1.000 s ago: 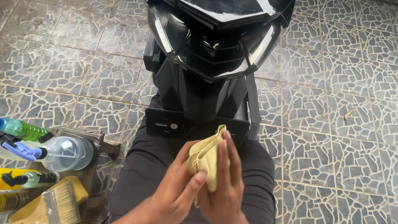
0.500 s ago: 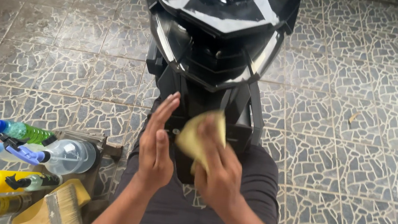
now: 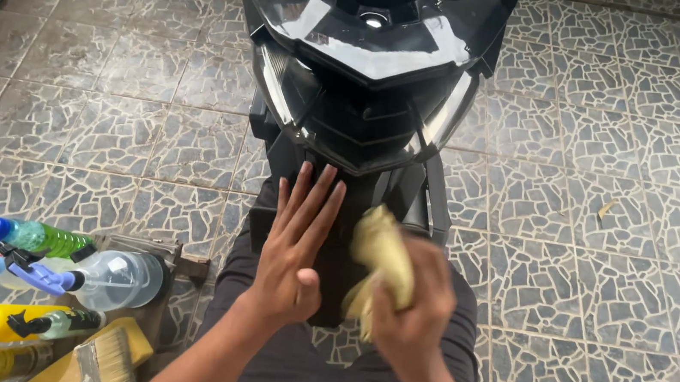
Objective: The person cleans the rear tire and body of a black motorcycle. They use a brush to scrub the tire, then switch to a yellow cloth to wipe the rear fender, tail light, and seat area.
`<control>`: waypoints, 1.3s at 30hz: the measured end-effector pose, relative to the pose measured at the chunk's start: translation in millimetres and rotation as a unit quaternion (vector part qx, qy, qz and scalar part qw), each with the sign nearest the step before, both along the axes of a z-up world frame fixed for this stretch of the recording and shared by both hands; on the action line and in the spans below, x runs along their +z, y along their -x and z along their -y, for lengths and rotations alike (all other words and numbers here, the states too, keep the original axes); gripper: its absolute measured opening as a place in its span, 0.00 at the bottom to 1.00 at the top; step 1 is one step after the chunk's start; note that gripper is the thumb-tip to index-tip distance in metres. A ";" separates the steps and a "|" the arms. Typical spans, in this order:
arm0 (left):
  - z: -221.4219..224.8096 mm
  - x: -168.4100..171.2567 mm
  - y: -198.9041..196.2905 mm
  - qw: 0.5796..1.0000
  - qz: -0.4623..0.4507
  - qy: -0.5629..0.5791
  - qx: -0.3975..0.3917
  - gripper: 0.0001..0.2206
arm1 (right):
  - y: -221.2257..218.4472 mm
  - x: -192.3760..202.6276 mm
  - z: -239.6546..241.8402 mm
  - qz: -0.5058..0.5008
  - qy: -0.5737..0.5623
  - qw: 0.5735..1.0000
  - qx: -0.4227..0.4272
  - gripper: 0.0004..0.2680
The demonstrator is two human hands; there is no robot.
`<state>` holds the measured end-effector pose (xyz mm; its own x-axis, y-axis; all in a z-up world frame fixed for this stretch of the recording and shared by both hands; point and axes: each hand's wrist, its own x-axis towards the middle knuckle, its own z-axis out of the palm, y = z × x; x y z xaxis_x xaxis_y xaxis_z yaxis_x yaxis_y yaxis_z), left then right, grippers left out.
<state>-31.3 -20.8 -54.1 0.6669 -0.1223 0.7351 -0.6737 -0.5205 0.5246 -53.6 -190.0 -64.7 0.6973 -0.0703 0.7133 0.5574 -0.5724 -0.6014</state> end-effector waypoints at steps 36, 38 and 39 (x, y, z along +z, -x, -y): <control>2.8 -26.7 -45.8 0.994 0.052 0.034 0.095 0.27 | -61.0 39.5 -25.4 0.048 0.162 0.981 -0.093 0.11; 1.2 -23.8 -45.9 0.994 0.048 0.031 0.098 0.26 | -44.4 34.8 -29.1 0.058 0.186 0.977 -0.089 0.11; 1.3 -22.5 -46.0 0.994 0.046 0.027 0.098 0.25 | -35.4 32.4 -30.0 0.070 0.207 0.972 -0.090 0.11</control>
<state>14.6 -22.1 -76.6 0.6032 0.0435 0.7964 -0.6093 -0.6192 0.4953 -18.3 -160.0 -32.3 0.5950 0.1315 0.7929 0.4858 -0.8448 -0.2245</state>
